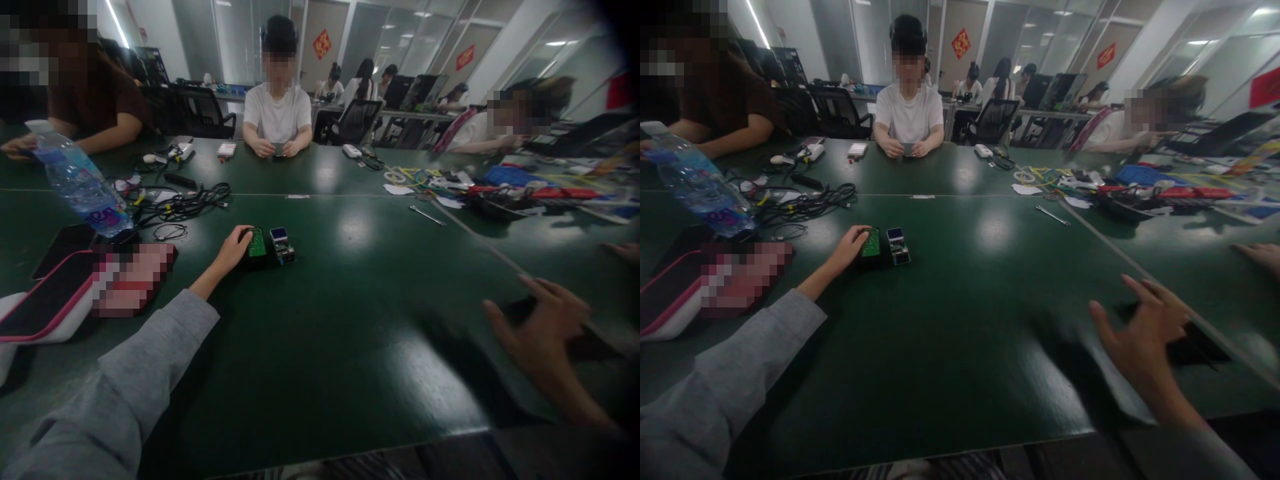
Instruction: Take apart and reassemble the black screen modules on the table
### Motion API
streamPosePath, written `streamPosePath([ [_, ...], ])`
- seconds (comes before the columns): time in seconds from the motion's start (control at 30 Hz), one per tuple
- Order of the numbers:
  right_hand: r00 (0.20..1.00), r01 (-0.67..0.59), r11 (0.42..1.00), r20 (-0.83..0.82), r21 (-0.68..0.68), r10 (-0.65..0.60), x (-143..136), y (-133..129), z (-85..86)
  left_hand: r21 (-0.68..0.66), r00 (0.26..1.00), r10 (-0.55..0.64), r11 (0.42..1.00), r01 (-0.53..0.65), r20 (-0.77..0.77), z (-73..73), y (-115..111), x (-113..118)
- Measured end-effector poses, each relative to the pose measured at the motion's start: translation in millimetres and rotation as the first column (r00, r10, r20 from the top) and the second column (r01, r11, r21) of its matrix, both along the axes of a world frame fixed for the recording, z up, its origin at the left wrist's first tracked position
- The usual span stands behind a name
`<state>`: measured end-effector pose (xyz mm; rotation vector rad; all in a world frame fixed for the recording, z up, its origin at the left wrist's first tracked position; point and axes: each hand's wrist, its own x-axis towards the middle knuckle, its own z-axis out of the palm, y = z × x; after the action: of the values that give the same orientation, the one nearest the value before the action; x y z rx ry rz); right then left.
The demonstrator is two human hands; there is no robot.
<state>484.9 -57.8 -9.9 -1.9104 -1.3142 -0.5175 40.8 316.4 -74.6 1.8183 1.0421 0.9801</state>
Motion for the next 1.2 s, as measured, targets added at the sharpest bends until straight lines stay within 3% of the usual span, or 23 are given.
streamPosePath([
  [0.1, 0.989, -0.129, 0.991, 0.077, 0.026, 0.127, -66, 63, 1.6, 0.016, 1.0, 0.004, 1.0, -0.003, -0.014, -0.2, 1, 0],
  [0.17, 0.955, -0.294, 0.955, 0.036, -0.049, 0.295, -119, 107, -3.0, 0.019, 0.999, 0.007, 1.0, -0.007, -0.031, 0.1, 1, 0],
  [0.27, 0.86, -0.501, 0.847, 0.006, -0.179, 0.51, -185, 161, -13.0, 0.034, 0.999, 0.018, 0.999, -0.017, -0.039, 0.9, 1, 0],
  [0.37, 0.749, -0.626, 0.717, 0.021, -0.306, 0.663, -218, 194, -19.9, 0.037, 0.999, 0.016, 0.999, -0.015, -0.027, 2.1, -1, 1],
  [0.43, 0.688, -0.673, 0.644, 0.011, -0.364, 0.725, -224, 205, -21.8, 0.029, 1.0, 0.017, 0.999, -0.016, -0.022, 2.8, -2, 1],
  [0.5, 0.666, -0.695, 0.611, -0.02, -0.378, 0.746, -222, 208, -22.3, 0.02, 1.0, 0.015, 1.0, -0.014, -0.025, 3.4, -3, 1],
  [0.8, 0.7, -0.713, 0.679, -0.233, -0.173, 0.675, -212, 208, -24.6, -0.015, 1.0, -0.004, 1.0, 0.004, -0.006, 4.0, -4, 1],
  [0.93, 0.708, -0.674, 0.736, -0.348, -0.071, 0.615, -209, 213, -29.0, -0.007, 1.0, -0.009, 1.0, 0.008, -0.019, 6.6, -6, 1],
  [1.2, 0.622, -0.634, 0.773, -0.577, 0.025, 0.529, -198, 226, -45.8, -0.011, 1.0, 0.003, 1.0, -0.003, -0.029, 9.4, -8, 2],
])
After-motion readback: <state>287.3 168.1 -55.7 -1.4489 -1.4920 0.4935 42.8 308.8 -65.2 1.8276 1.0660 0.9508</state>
